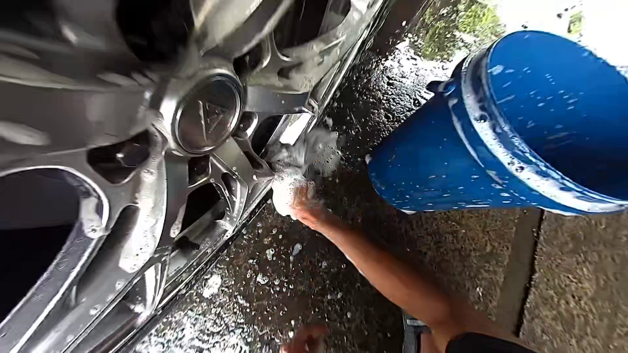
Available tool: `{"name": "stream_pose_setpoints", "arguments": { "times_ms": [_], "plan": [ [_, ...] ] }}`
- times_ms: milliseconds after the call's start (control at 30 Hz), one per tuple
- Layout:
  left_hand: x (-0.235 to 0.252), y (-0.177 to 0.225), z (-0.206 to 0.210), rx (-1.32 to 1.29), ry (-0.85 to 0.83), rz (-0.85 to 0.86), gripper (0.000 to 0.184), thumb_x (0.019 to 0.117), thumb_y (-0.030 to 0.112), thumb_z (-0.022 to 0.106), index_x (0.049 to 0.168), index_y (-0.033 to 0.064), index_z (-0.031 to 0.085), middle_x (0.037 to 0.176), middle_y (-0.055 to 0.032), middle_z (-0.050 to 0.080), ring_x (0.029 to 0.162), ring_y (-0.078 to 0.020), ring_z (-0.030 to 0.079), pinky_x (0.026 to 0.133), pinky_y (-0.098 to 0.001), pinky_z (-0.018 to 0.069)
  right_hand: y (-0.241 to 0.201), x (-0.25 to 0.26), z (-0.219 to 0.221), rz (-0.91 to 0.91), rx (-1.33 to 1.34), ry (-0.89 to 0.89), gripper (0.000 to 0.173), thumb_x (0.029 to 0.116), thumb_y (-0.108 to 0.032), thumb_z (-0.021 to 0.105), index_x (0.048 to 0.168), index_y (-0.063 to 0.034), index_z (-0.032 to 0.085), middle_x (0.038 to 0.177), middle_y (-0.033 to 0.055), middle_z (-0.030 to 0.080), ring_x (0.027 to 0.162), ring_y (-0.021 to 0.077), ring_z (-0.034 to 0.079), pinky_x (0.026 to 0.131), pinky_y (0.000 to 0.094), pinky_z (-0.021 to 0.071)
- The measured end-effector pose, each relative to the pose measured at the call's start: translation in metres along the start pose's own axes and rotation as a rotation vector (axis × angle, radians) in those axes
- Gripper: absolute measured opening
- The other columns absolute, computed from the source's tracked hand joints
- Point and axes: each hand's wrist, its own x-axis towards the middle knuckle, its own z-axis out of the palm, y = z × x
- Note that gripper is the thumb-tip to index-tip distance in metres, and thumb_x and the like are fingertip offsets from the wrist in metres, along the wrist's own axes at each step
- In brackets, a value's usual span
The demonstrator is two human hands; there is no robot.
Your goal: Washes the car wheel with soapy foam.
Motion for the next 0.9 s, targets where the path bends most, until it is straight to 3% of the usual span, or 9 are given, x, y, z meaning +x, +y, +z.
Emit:
{"name": "stream_pose_setpoints", "arguments": {
  "times_ms": [100, 267, 333, 400, 533, 633, 733, 800, 900],
  "plan": [
    [0.002, 0.001, -0.011, -0.156, 0.118, 0.084, 0.029, 0.095, -0.001, 0.052, 0.121, -0.009, 0.063, 0.096, -0.0034, 0.069, 0.081, -0.0009, 0.064, 0.077, -0.0216, 0.0555, 0.035, 0.002, -0.022, -0.025, -0.061, -0.054, 0.044, 0.1011, -0.016, 0.06, 0.136, 0.0096, 0.057, 0.139, 0.0336, 0.056, 0.133, 0.0499, 0.05, 0.112, 0.0645, 0.0332],
    [-0.012, -0.008, -0.019, -0.157, 0.198, -0.012, 0.029, 0.0934, -0.003, 0.051, 0.119, -0.0108, 0.061, 0.097, -0.0054, 0.067, 0.082, -0.0012, 0.063, 0.078, -0.0212, 0.0545, 0.01, 0.018, -0.012, 0.046, -0.156, 0.083, 0.04, 0.096, -0.028, 0.061, 0.124, -0.0013, 0.068, 0.123, 0.0275, 0.067, 0.115, 0.0469, 0.064, 0.088, 0.0678, 0.0492],
    [-0.013, -0.012, -0.018, -0.138, 0.173, 0.008, 0.028, 0.0938, -0.002, 0.053, 0.119, -0.0091, 0.063, 0.094, -0.0042, 0.067, 0.081, -0.0008, 0.063, 0.077, -0.0208, 0.0546, 0.006, 0.008, -0.023, 0.081, -0.092, -0.082, 0.046, 0.1022, -0.026, 0.059, 0.141, -0.0011, 0.057, 0.141, 0.0266, 0.056, 0.133, 0.0443, 0.052, 0.108, 0.0642, 0.0391],
    [-0.015, -0.019, -0.02, -0.182, 0.156, 0.083, 0.027, 0.0952, 0.001, 0.054, 0.119, -0.0075, 0.063, 0.095, -0.0016, 0.068, 0.08, 0.0001, 0.063, 0.075, -0.0203, 0.0554, 0.039, 0.023, -0.02, -0.03, -0.07, 0.111, 0.047, 0.0973, -0.025, 0.065, 0.131, 0.0074, 0.062, 0.131, 0.0332, 0.061, 0.124, 0.05, 0.057, 0.104, 0.0672, 0.0405],
    [-0.021, -0.017, -0.018, -0.178, 0.189, 0.102, 0.027, 0.0947, 0.003, 0.052, 0.117, -0.0063, 0.064, 0.095, -0.001, 0.07, 0.079, 0.0, 0.065, 0.073, -0.02, 0.0568, 0.008, 0.024, 0.014, 0.046, -0.003, 0.119, 0.046, 0.0983, -0.029, 0.061, 0.129, 0.0051, 0.064, 0.132, 0.0308, 0.062, 0.126, 0.047, 0.057, 0.102, 0.0636, 0.0456],
    [-0.01, -0.007, -0.015, -0.154, 0.161, 0.116, 0.028, 0.0952, 0.003, 0.052, 0.119, -0.0067, 0.063, 0.095, -0.0018, 0.069, 0.079, 0.0005, 0.064, 0.074, -0.0186, 0.0552, 0.004, -0.021, 0.069, 0.007, 0.352, -0.008, 0.047, 0.1033, -0.018, 0.057, 0.138, 0.0132, 0.053, 0.142, 0.0333, 0.053, 0.138, 0.043, 0.049, 0.118, 0.0514, 0.0353],
    [-0.006, -0.009, -0.017, -0.164, 0.148, 0.145, 0.027, 0.0957, 0.002, 0.052, 0.118, -0.0067, 0.064, 0.094, -0.0012, 0.069, 0.079, 0.0011, 0.064, 0.074, -0.0181, 0.0552, 0.017, -0.047, 0.021, 0.129, 0.486, -0.221, 0.049, 0.1041, -0.008, 0.055, 0.146, 0.0139, 0.043, 0.151, 0.0309, 0.046, 0.144, 0.0367, 0.043, 0.121, 0.0446, 0.0303],
    [-0.012, -0.014, -0.018, -0.166, 0.177, 0.146, 0.025, 0.0949, 0.001, 0.052, 0.116, -0.0059, 0.065, 0.095, -0.0005, 0.069, 0.08, 0.0018, 0.064, 0.074, -0.0172, 0.0552, 0.027, -0.043, 0.009, 0.134, 0.354, -0.116, 0.047, 0.1006, -0.014, 0.063, 0.139, 0.011, 0.053, 0.14, 0.0316, 0.055, 0.133, 0.0423, 0.052, 0.113, 0.0551, 0.0392],
    [-0.016, 0.008, -0.013, -0.155, 0.206, 0.022, 0.024, 0.0954, -0.005, 0.052, 0.116, -0.0083, 0.063, 0.094, -0.0063, 0.067, 0.081, -0.0035, 0.062, 0.075, -0.0197, 0.0526, 0.004, -0.04, 0.042, 0.037, 0.103, 0.025, 0.038, 0.0922, -0.032, 0.069, 0.112, 0.0001, 0.07, 0.107, 0.0255, 0.07, 0.101, 0.0428, 0.068, 0.082, 0.0634, 0.0526]
  ]
}}
